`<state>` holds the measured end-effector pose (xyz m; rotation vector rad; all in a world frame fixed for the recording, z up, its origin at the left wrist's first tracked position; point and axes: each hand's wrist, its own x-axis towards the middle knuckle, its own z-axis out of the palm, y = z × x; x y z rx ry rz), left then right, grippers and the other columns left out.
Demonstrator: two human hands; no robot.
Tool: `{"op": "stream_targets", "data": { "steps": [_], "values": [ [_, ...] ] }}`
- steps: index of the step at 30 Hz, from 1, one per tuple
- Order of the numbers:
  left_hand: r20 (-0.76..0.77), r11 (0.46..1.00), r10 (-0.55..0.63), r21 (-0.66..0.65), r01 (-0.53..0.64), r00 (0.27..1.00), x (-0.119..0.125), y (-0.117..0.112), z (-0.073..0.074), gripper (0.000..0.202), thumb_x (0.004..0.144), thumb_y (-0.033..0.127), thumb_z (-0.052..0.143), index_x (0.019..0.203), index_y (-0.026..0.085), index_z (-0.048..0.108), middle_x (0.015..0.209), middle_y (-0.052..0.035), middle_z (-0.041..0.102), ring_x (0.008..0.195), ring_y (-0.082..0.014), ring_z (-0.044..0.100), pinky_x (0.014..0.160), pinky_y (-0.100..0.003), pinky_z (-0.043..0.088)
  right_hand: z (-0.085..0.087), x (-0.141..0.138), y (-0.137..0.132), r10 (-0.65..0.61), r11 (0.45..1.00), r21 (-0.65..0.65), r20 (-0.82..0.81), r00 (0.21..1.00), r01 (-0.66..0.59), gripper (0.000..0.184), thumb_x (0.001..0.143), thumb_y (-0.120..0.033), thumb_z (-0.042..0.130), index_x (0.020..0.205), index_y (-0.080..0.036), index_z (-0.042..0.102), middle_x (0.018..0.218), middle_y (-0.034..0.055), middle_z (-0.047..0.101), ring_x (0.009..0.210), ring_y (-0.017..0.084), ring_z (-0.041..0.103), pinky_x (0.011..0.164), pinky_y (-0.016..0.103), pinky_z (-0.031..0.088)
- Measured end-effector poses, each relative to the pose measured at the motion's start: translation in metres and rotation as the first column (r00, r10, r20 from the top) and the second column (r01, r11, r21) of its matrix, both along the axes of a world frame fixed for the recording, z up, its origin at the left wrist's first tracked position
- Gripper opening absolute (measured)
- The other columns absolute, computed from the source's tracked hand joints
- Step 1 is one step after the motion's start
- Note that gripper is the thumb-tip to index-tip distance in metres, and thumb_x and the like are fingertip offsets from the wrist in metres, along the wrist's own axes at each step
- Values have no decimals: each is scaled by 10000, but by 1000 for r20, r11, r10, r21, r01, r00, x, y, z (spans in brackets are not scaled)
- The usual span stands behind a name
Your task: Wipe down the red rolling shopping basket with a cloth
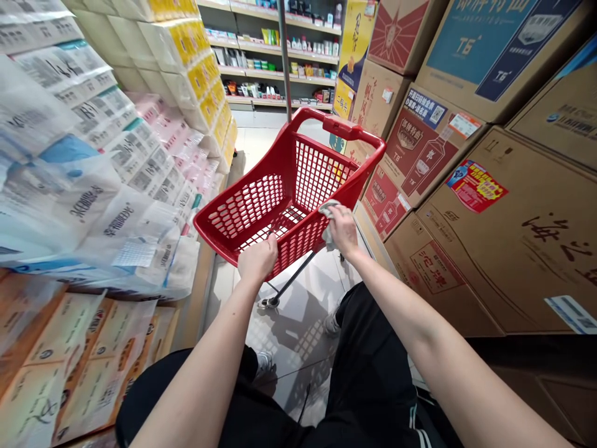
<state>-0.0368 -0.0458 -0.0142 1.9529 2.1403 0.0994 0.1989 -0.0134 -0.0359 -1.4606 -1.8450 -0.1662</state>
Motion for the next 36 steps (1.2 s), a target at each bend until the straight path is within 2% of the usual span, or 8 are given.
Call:
{"op": "stream_targets", "data": {
  "steps": [4,11,14,19,22,28,32,36],
  "values": [
    [-2,1000,8,4,-8,1000,0,1,-1,802,945,512,25,1062,130,721,1047,-205,707,998,-362,655,818,-461,488,19,-3,4,47,997,66,-47,998,-44,391,989,-243,355,1326,-167,538,1313,134,540,1228,250,460,1070,408,390],
    [-7,1000,14,0,-14,1000,2,-1,-3,806,948,499,19,1063,119,720,1041,-215,707,993,-359,657,807,-454,491,11,-43,17,258,966,-112,364,895,-233,330,1008,-363,375,1070,-179,642,1100,125,642,1090,249,510,1007,441,366],
    [2,1000,11,0,-11,1000,1,-3,-3,802,947,507,16,1061,134,717,1040,-205,709,991,-356,658,803,-452,492,13,-27,33,263,965,-101,421,868,-243,365,1010,-389,357,1001,-173,651,1040,114,657,1051,238,527,1074,491,294],
    [13,1000,15,-22,-15,1000,2,-5,-2,790,949,524,30,1059,141,712,1056,-197,709,1002,-349,658,823,-455,489,42,34,70,117,993,-53,375,920,-104,364,1006,-344,350,988,-181,675,1028,103,668,1066,254,535,1148,609,127],
    [23,999,36,-35,-36,999,9,-7,-3,797,949,527,22,1062,142,710,1049,-198,711,993,-349,662,826,-460,488,55,52,85,58,997,-72,351,934,-35,397,1003,-349,342,964,-148,682,1006,123,674,1074,275,536,1141,630,116],
    [57,997,57,-51,-54,997,27,-8,-3,809,946,515,2,1060,146,713,1060,-202,707,989,-355,663,828,-483,483,32,-6,55,48,993,-120,387,921,-1,463,1019,-347,285,892,-145,682,903,112,685,929,228,561,1001,442,351],
    [80,994,70,-93,-63,994,32,-5,-1,795,946,510,17,1111,136,699,1132,-206,687,1059,-363,641,877,-492,467,14,-49,21,96,992,-116,365,926,-58,464,1026,-385,269,917,-166,664,928,105,681,931,224,552,924,387,347],
    [122,989,15,-145,2,992,22,0,-2,783,944,532,22,1196,144,653,1210,-192,658,1144,-355,604,939,-477,441,18,-54,14,214,974,-154,410,887,-163,478,1030,-408,259,944,-159,657,965,107,688,936,213,578,901,358,338]
  ]
}}
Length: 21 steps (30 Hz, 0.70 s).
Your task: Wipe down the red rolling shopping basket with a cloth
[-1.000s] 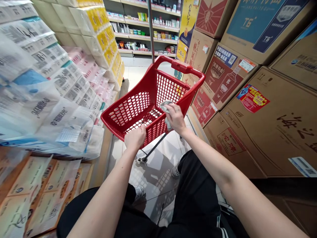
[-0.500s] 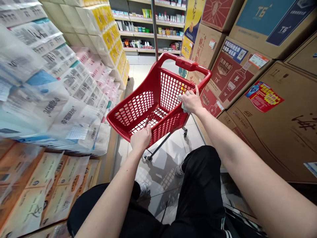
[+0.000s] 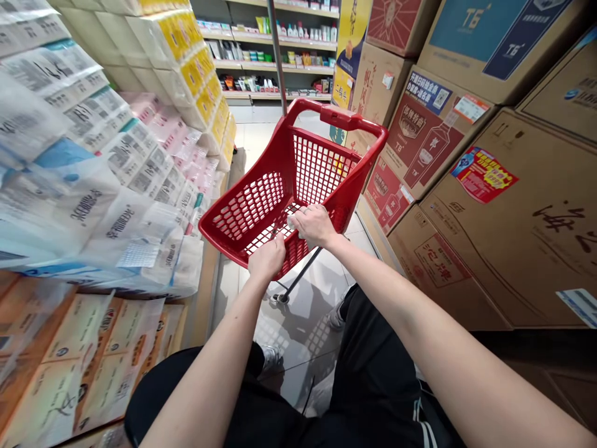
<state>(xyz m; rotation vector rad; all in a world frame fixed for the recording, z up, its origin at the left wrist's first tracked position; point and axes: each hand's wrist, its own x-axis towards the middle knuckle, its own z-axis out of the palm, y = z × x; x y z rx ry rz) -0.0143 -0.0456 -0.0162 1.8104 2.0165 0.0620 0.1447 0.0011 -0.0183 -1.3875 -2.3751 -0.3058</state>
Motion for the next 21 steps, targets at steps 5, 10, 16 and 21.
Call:
{"op": "stream_targets", "data": {
  "steps": [5,10,16,21],
  "values": [
    [82,975,-202,111,193,976,-24,12,-3,679,966,438,50,1226,137,601,1263,-151,636,1168,-244,596,948,-332,442,15,9,17,61,989,-140,96,993,-47,547,1036,-430,230,947,-168,702,936,86,733,875,193,647,814,322,369],
    [-315,960,-246,55,276,917,-47,15,-6,628,959,443,143,1118,136,666,994,-190,712,982,-324,668,828,-416,485,21,4,25,-47,971,-226,113,992,72,531,1021,-425,288,929,-176,749,959,88,755,896,204,683,801,303,410],
    [-377,967,-231,8,253,897,-44,12,-12,647,951,419,148,1046,123,715,980,-200,720,974,-349,671,784,-434,491,21,-6,36,-198,926,-315,64,978,209,520,1007,-387,310,895,-145,756,923,119,756,882,239,698,808,343,478],
    [-334,984,-159,27,178,929,-34,8,-7,688,946,443,127,966,126,737,1017,-177,724,1011,-334,662,810,-411,481,18,-21,47,-338,867,-383,20,941,319,397,971,-273,386,943,-97,741,936,157,742,888,268,700,771,363,500]
  ]
}}
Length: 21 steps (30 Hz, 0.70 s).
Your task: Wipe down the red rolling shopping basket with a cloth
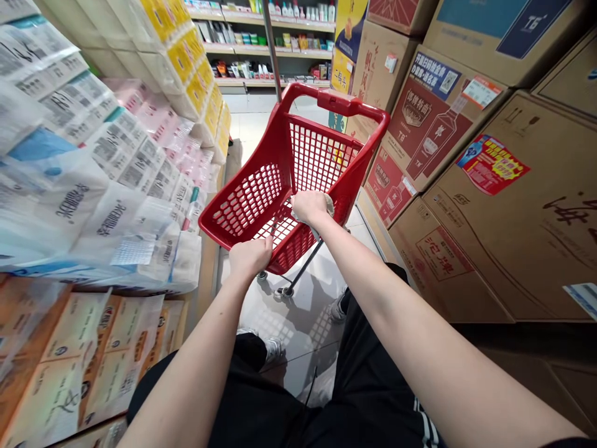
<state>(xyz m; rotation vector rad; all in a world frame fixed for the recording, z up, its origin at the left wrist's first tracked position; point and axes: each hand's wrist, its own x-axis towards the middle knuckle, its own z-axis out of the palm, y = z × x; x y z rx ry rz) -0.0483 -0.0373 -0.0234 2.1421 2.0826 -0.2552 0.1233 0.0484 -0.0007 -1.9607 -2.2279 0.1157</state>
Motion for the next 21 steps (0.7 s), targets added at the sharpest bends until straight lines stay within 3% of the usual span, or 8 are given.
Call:
{"op": "stream_targets", "data": {
  "steps": [2,5,9,12,16,21],
  "values": [
    [-4,1000,12,17,-12,1000,0,-1,0,678,947,411,124,984,120,735,1007,-182,724,1009,-339,662,809,-418,478,-6,-5,-9,-31,997,70,-48,998,35,440,997,-273,321,955,-117,730,938,143,735,888,262,692,810,390,492],
    [-25,999,-1,39,2,1000,-3,-1,-3,650,947,365,132,1036,115,725,987,-190,722,986,-358,666,790,-437,476,-22,-10,-39,-3,956,290,-162,987,50,477,1029,-331,247,988,-160,690,1009,121,706,1001,244,639,993,423,410],
    [-83,995,-78,53,83,994,-8,1,-10,601,942,323,161,1137,117,690,994,-199,718,959,-365,671,764,-446,473,-40,-11,-72,73,909,415,-236,969,33,367,1020,-375,318,1086,-187,626,1170,112,637,1189,248,515,1135,435,250],
    [-112,992,-111,47,116,988,-11,2,-13,594,945,328,164,1140,131,690,985,-194,721,949,-358,675,754,-435,469,-36,-5,-67,132,921,384,-151,980,-65,373,1021,-393,318,1046,-191,631,1115,100,654,1140,239,543,1084,423,295],
    [-127,983,-166,60,175,978,-13,1,-14,609,951,353,154,1129,145,697,987,-178,727,944,-350,678,760,-422,462,-21,3,-40,250,934,269,-31,968,-233,505,1031,-424,253,913,-184,681,935,82,717,916,198,639,886,343,409],
    [-93,994,-89,55,95,992,-6,2,-12,673,960,413,122,1056,145,731,965,-175,732,950,-333,682,736,-383,454,-19,5,-23,149,963,248,-175,973,-103,551,1023,-476,275,808,-196,698,806,37,724,766,156,651,739,267,407]
  ]
}}
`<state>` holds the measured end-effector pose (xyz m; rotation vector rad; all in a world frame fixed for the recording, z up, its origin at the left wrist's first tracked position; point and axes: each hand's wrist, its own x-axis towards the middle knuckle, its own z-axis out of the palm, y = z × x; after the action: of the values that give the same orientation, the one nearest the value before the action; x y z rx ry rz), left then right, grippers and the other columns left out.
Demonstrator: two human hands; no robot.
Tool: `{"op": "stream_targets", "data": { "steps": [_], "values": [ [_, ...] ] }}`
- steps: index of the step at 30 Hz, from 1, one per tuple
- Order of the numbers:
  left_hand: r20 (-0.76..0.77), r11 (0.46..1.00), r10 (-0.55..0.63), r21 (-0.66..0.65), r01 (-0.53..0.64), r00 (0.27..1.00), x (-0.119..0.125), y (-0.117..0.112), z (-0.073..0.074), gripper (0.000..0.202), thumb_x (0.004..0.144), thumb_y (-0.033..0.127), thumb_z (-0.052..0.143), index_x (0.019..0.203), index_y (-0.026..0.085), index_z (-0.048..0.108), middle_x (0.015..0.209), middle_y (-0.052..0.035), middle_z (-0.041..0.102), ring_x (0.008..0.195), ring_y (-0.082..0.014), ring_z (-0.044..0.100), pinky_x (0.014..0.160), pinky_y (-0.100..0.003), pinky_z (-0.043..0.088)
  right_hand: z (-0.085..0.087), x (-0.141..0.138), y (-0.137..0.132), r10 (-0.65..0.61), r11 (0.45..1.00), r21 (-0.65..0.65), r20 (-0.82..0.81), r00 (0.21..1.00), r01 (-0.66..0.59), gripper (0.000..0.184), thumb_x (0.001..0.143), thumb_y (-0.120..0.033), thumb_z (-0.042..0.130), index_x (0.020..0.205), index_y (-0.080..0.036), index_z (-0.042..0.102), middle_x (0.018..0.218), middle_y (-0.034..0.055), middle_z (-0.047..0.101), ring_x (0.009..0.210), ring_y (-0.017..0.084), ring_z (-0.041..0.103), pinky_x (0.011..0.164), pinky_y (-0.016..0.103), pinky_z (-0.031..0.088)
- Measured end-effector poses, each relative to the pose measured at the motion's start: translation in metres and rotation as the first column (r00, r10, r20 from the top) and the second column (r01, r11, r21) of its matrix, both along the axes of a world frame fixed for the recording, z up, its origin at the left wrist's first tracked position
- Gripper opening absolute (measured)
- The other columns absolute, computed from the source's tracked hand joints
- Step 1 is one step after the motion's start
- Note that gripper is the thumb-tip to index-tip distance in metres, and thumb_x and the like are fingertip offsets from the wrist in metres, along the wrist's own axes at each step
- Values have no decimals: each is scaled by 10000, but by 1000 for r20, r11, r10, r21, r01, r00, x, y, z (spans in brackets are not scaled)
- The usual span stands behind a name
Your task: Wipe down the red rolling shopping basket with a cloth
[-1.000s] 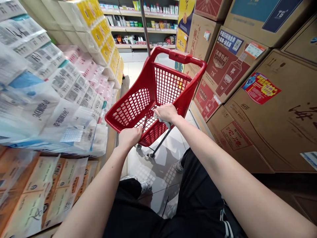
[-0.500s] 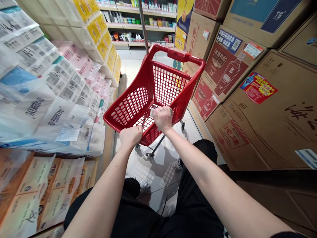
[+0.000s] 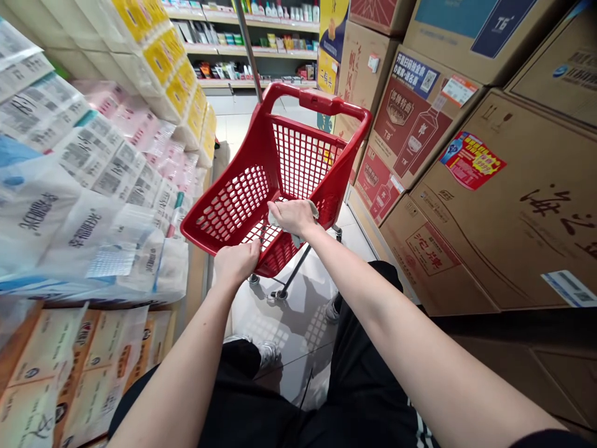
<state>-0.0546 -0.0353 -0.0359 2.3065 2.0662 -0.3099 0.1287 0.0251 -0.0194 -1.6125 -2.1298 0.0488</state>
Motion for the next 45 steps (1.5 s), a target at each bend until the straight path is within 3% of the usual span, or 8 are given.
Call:
{"op": "stream_targets", "data": {
  "steps": [7,14,20,23,26,28,39,45],
  "values": [
    [28,1000,11,16,-12,1000,14,-10,2,669,962,416,121,1064,160,731,953,-166,735,933,-328,685,699,-378,435,-32,-9,-25,-29,966,223,-412,911,131,518,1042,-402,214,789,-196,616,767,21,629,834,137,598,905,281,401],
    [22,996,33,88,-34,999,15,-13,-1,680,967,411,114,1031,146,738,947,-167,736,935,-322,683,717,-376,426,-73,-29,-73,164,938,345,-429,888,-6,310,982,-349,406,1219,-188,524,1215,109,560,1249,215,458,1157,444,287],
    [24,995,32,97,-34,999,16,-14,0,687,964,392,105,1060,130,733,935,-176,733,924,-337,679,706,-386,416,-82,-29,-74,101,919,368,-565,819,140,343,993,-289,370,1299,-179,478,1246,131,547,1258,201,459,1127,408,342],
    [55,995,35,92,-40,998,21,-17,3,716,964,405,86,1028,129,743,928,-178,734,929,-339,678,703,-384,411,-81,-18,-60,-83,910,232,-712,697,345,367,984,-325,380,1301,-163,470,1269,162,522,1246,220,470,1104,430,357],
    [90,994,56,86,-64,994,25,-18,3,742,964,421,70,948,147,759,902,-163,737,919,-328,680,704,-379,408,-85,-1,-46,-321,812,-19,-850,418,584,413,964,-323,388,1322,-123,429,1281,200,499,1231,239,485,1072,455,378],
    [100,994,58,90,-67,993,28,-18,2,737,965,424,74,951,154,760,894,-156,739,910,-322,682,710,-379,405,-91,4,-42,-374,804,-126,-867,330,581,407,943,-313,415,1302,-126,452,1265,190,525,1210,240,504,1062,459,386],
    [65,991,18,130,-26,998,32,-18,0,667,963,364,116,1032,133,738,892,-165,736,891,-311,681,701,-372,388,-114,-24,-99,-186,967,-45,-794,579,249,342,881,-165,430,1118,-161,676,1224,128,557,1185,191,540,1069,326,411],
    [55,993,47,106,-52,997,27,-22,3,698,965,381,91,1003,137,744,909,-171,735,888,-317,680,683,-365,382,-110,-16,-106,-93,990,-2,-758,645,141,338,870,-128,435,1085,-168,693,1111,104,576,1072,181,580,999,303,460]
  ]
}}
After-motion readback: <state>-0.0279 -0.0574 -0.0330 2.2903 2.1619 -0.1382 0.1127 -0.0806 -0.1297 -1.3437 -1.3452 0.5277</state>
